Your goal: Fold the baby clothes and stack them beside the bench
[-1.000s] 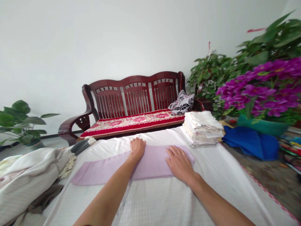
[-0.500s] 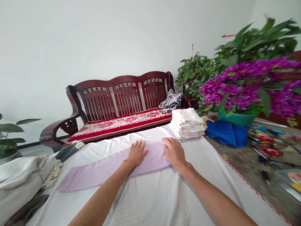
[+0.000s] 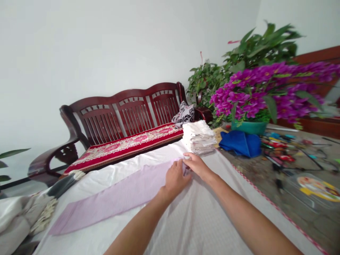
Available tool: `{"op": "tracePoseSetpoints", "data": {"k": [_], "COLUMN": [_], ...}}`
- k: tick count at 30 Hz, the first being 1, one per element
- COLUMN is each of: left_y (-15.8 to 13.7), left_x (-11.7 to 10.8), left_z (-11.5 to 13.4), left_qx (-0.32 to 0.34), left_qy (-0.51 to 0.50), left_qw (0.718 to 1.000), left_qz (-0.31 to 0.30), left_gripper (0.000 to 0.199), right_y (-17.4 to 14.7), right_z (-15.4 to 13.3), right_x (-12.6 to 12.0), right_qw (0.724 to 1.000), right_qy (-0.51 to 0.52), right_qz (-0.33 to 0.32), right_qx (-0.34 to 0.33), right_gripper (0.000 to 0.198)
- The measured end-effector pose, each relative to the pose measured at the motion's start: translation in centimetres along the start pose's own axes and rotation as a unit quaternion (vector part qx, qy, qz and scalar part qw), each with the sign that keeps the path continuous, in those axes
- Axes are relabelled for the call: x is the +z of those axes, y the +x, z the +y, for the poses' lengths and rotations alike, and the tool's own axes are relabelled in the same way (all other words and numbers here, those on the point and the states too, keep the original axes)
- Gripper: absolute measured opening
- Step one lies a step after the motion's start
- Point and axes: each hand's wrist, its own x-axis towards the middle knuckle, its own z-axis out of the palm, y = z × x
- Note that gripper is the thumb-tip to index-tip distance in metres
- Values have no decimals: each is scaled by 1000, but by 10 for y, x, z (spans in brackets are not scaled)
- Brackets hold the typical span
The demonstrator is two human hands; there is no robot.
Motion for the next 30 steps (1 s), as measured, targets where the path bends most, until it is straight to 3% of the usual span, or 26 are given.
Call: {"op": "tracePoseSetpoints", "data": {"k": [3, 8, 11, 14, 20, 25, 30], "left_y": [15, 31, 34, 37, 41, 30, 9], "left_x": [-6, -21, -26, -29, -37, -32, -15], "left_z": [-8, -34, -42, -44, -42, -37, -32], "left_qx": [-35, -83, -82, -46, 30, 99, 146], "left_qy": [-46, -120, -155, -168, -124, -91, 33], "left_qw": [998, 988, 982, 982, 990, 990, 988], "left_qz": [11, 44, 71, 71, 55, 40, 34], "left_gripper": [30, 25, 23, 23, 23, 22, 29], "right_y": [3, 10, 11, 7, 5, 11, 14], "right_z": [3, 19, 23, 19, 13, 20, 21], "right_x": [-1, -4, -5, -4, 3, 8, 9], "right_qw": [993, 995, 997, 993, 967, 972, 963], "right_qy": [96, 32, -18, -108, -245, -228, -265], "right_qz": [-28, 8, 31, 5, 30, 50, 45], "right_qx": [63, 89, 73, 56, 61, -23, 9], "right_gripper": [45, 33, 44, 65, 24, 31, 31]}}
